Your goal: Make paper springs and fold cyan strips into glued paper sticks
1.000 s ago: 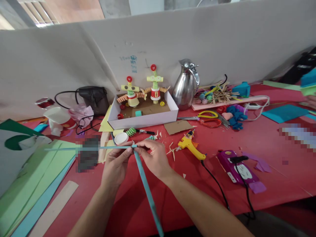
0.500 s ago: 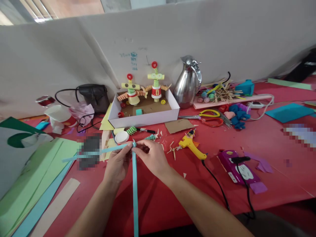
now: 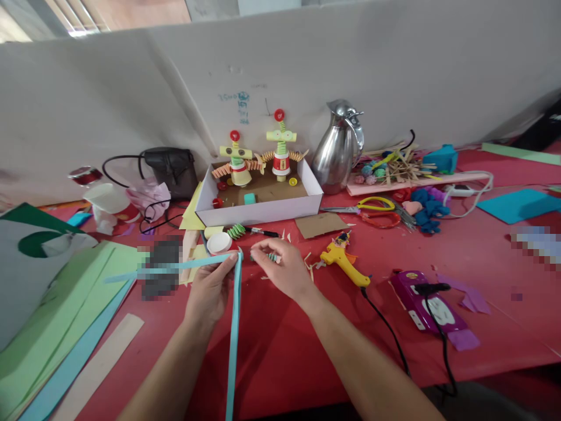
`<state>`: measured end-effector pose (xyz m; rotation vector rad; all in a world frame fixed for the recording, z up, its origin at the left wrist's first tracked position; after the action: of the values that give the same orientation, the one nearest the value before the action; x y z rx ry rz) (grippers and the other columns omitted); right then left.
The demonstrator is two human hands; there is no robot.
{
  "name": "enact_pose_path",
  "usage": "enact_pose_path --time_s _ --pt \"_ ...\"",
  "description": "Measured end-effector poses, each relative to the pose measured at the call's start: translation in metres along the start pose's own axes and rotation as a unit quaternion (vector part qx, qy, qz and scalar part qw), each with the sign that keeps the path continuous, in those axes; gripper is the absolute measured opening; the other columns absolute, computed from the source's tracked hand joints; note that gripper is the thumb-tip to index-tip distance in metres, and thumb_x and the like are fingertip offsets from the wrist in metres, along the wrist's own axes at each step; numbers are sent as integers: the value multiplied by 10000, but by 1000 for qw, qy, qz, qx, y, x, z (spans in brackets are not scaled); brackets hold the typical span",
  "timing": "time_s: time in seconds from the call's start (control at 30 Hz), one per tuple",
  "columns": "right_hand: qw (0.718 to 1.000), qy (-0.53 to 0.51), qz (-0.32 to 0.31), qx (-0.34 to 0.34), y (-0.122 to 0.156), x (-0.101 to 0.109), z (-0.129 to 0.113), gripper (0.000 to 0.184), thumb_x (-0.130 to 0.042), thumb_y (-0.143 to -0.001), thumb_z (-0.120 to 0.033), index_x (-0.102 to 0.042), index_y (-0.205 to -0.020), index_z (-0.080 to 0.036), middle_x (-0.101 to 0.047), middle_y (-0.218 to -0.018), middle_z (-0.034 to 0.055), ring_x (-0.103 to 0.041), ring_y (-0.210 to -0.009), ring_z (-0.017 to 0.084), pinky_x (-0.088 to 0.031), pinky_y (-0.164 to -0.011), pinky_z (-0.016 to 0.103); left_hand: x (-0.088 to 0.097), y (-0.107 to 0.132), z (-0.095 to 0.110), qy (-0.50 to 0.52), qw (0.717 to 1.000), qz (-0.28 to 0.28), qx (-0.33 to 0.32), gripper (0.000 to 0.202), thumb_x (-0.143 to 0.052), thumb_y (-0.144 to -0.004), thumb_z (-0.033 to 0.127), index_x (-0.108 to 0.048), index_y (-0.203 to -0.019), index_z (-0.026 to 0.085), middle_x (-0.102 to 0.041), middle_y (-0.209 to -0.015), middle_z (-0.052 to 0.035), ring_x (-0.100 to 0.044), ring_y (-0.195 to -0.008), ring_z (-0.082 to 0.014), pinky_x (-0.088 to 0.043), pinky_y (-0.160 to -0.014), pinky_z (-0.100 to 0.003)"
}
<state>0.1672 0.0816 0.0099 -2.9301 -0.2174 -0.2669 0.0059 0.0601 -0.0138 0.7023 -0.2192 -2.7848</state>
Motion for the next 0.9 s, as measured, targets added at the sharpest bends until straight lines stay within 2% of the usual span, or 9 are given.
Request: enact_pose_path --time_s 0.07,0.1,0.23,0.33,0.47,0.63,0.77,0.83,0.9 --pt "997 -39 -62 -14 3 -12 0 214 -600 -894 -429 -683 -887 -233 -703 -867 19 -653 -851 193 -511 -759 316 -1 1 -2 -26 1000 -5 -13 192 -849 -652 270 -772 -781 150 -761 -764 -51 -698 -729 -154 -542 -743 -256" --pt "996 -50 -72 -19 4 -16 1 216 -601 -892 -434 -671 -876 -230 -694 -851 15 -651 -842 187 -516 -749 310 -1 2 -3 -36 999 -10 -19 197 -844 -660 278 -773 -792 149 -765 -784 -58 -701 -758 -165 -541 -761 -267" --pt "998 -42 -50 -23 5 -22 5 178 -602 -883 -405 -642 -883 -232 -683 -860 23 -656 -835 193 -524 -673 301 -2 3 -5 -56 998 -17 -37 228 -828 -684 294 -778 -852 147 -767 -845 -69 -695 -845 -186 -533 -811 -290" --pt "998 -44 -29 -22 7 -26 8 138 -613 -865 -368 -635 -880 -233 -693 -849 26 -665 -812 196 -524 -672 310 -2 4 -6 -60 998 -6 -33 216 -822 -691 299 -779 -836 145 -760 -814 -64 -685 -803 -169 -528 -776 -274" --pt "993 -107 -27 -44 8 -30 10 132 -631 -833 -349 -632 -813 -218 -678 -765 2 -648 -732 169 -512 -684 304 0 2 -3 -53 998 5 -29 198 -839 -659 298 -776 -774 151 -750 -766 -54 -661 -725 -145 -512 -717 -256" --pt "978 -180 -31 -104 3 -25 10 165 -679 -779 -363 -655 -722 -210 -630 -670 -23 -599 -666 144 -482 -664 283 -1 0 1 -59 995 -75 11 210 -848 -610 217 -778 -795 149 -747 -783 -67 -664 -735 -154 -519 -768 -275" --pt "952 -267 -67 -133 0 -27 13 149 -715 -739 -335 -669 -689 -203 -638 -643 -26 -592 -655 133 -470 -691 279 2 -3 0 -23 996 -79 26 211 -821 -655 241 -782 -846 160 -737 -774 -55 -633 -691 -121 -518 -727 -251" --pt "941 -293 -82 -149 0 -29 16 150 -731 -723 -326 -664 -676 -200 -630 -629 -31 -579 -636 126 -456 -664 269 2 -3 -3 -12 995 -89 39 261 -811 -670 250 -785 -915 164 -740 -797 -54 -629 -697 -116 -515 -713 -238" --pt "936 -302 -89 -158 0 -31 18 159 -742 -711 -323 -655 -663 -199 -627 -625 -33 -580 -635 126 -452 -661 269 2 -4 -4 -10 994 -95 46 265 -814 -657 236 -788 -910 162 -742 -807 -55 -622 -688 -113 -515 -706 -236"
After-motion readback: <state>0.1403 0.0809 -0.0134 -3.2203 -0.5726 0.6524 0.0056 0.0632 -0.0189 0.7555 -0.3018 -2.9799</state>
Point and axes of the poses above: each hand's wrist, its own y-axis away from the middle knuckle, its own x-axis out of the back of the hand, z = x × y, the point moved 4 cm from there along -y, towards the middle knuckle
